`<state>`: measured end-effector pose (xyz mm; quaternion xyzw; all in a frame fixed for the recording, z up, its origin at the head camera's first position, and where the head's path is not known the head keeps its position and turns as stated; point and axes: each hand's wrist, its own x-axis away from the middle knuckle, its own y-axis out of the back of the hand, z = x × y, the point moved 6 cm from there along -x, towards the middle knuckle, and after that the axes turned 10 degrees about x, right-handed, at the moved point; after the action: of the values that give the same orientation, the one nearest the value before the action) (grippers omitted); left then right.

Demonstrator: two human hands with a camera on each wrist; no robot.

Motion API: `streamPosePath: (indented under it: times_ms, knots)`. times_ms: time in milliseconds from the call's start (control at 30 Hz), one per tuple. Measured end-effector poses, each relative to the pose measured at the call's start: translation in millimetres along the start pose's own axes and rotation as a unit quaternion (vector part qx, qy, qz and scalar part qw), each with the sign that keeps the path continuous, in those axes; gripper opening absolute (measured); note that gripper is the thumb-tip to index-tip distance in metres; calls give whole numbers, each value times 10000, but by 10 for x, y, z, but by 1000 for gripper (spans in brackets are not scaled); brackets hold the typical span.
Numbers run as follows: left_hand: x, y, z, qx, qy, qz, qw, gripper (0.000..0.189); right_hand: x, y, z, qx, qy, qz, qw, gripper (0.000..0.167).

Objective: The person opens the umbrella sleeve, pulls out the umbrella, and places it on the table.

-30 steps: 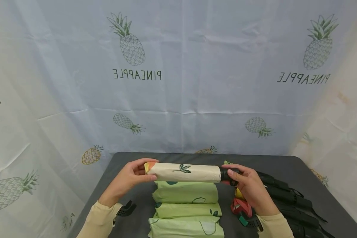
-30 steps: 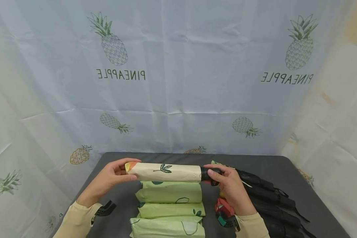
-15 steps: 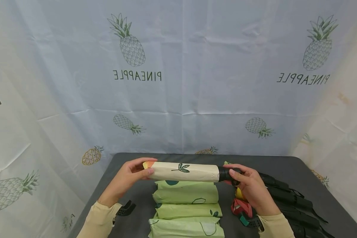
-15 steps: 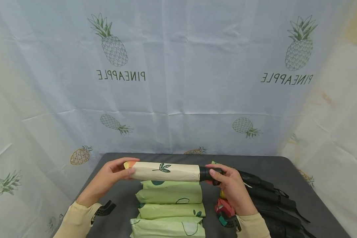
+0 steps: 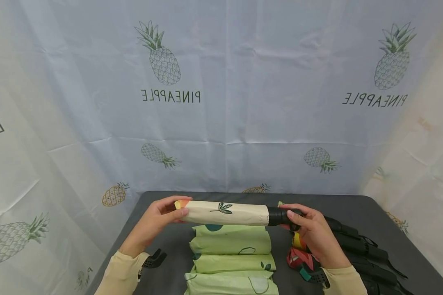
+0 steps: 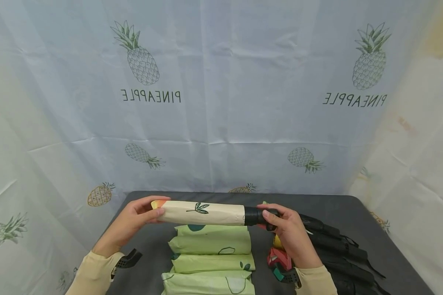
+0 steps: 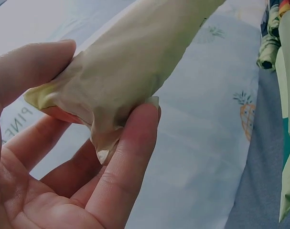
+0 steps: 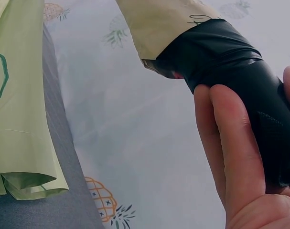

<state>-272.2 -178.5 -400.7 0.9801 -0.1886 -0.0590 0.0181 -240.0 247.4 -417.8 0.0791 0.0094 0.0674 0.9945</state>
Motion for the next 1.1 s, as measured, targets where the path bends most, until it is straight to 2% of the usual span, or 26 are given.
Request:
streamPosePath:
  times_ms: [200, 733, 967, 1100]
  knots:
    - [5, 17, -4, 48, -37, 8, 10000, 43, 10, 22, 3, 112, 5, -29, 9999, 38]
    - [13, 26, -23, 98, -99, 46, 9999, 45, 20, 35, 11, -29, 237, 61, 9997, 39]
    - [15, 42, -31, 80, -118, 24, 9999, 42, 18, 65, 14, -12, 307, 68, 9995, 33]
    - [21, 44, -42, 82, -119, 13, 9999, 44, 16, 84, 8, -25, 333, 74, 9994, 37]
